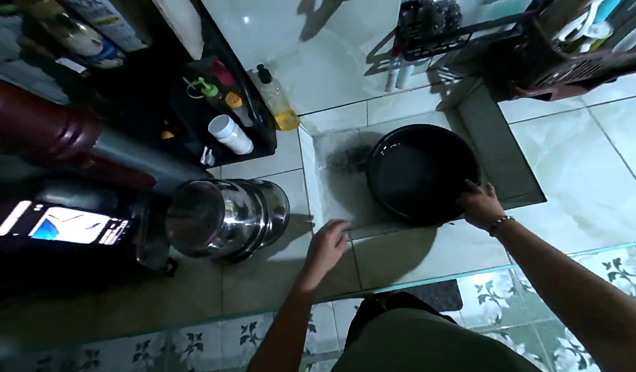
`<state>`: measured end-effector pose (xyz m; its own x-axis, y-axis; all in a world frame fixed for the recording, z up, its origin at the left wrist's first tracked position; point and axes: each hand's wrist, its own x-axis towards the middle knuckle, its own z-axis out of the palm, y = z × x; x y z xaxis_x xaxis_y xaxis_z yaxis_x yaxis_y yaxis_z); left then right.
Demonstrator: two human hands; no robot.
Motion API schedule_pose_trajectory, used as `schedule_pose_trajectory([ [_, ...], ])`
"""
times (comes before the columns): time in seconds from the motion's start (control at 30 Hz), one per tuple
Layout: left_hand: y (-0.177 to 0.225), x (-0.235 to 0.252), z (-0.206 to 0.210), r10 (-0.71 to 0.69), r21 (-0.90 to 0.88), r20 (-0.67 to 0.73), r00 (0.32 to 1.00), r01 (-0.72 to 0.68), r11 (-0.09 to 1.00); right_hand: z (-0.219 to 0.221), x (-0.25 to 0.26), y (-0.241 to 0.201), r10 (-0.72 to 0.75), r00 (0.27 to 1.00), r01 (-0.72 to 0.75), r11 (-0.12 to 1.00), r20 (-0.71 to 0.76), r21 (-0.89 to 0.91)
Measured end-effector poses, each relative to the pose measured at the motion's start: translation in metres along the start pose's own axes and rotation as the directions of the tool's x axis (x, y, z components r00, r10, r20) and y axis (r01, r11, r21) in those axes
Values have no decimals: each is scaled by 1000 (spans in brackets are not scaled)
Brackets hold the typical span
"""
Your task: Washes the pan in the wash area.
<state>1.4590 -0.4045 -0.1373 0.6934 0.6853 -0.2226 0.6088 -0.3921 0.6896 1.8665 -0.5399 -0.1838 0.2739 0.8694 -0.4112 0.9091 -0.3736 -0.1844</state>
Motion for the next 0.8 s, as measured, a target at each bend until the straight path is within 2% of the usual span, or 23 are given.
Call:
schedule_pose_trajectory([
  [0.07,-5,29,-15,-40,54,43,998,37,998,0,-5,1,62,987,-44,991,-146,125],
  [0.13,-12,62,-23,-47,101,55,997,41,994,0,-9,5,217,943,-129,938,-252,322],
  [0.2,-20,98,-27,-47,141,68,997,37,989,-3,-11,7,413,888,-242,794,-203,557],
  [0.27,-31,138,-26,-77,211,108,991,53,976,-2,-8,11,558,827,-346,593,-62,727],
  [0.3,-34,157,-25,-102,249,122,987,69,966,1,-4,13,587,809,-367,513,-6,776],
  [0.37,-34,191,-21,-157,315,142,977,105,943,3,6,16,603,796,-397,445,59,803],
  [0.47,-37,234,-5,-182,308,131,974,134,942,3,22,16,590,801,-428,438,107,790],
  [0.57,-35,259,16,-222,176,117,968,200,964,2,37,22,600,792,-444,435,115,783],
  [0.63,-30,266,25,-260,119,97,961,248,961,-1,44,33,587,806,-421,476,78,772],
  [0.73,-36,275,34,-244,174,59,968,231,957,-9,54,51,550,835,-373,564,2,737],
  [0.8,-42,280,37,-246,210,47,968,231,950,-14,58,63,533,846,-355,582,-13,732],
])
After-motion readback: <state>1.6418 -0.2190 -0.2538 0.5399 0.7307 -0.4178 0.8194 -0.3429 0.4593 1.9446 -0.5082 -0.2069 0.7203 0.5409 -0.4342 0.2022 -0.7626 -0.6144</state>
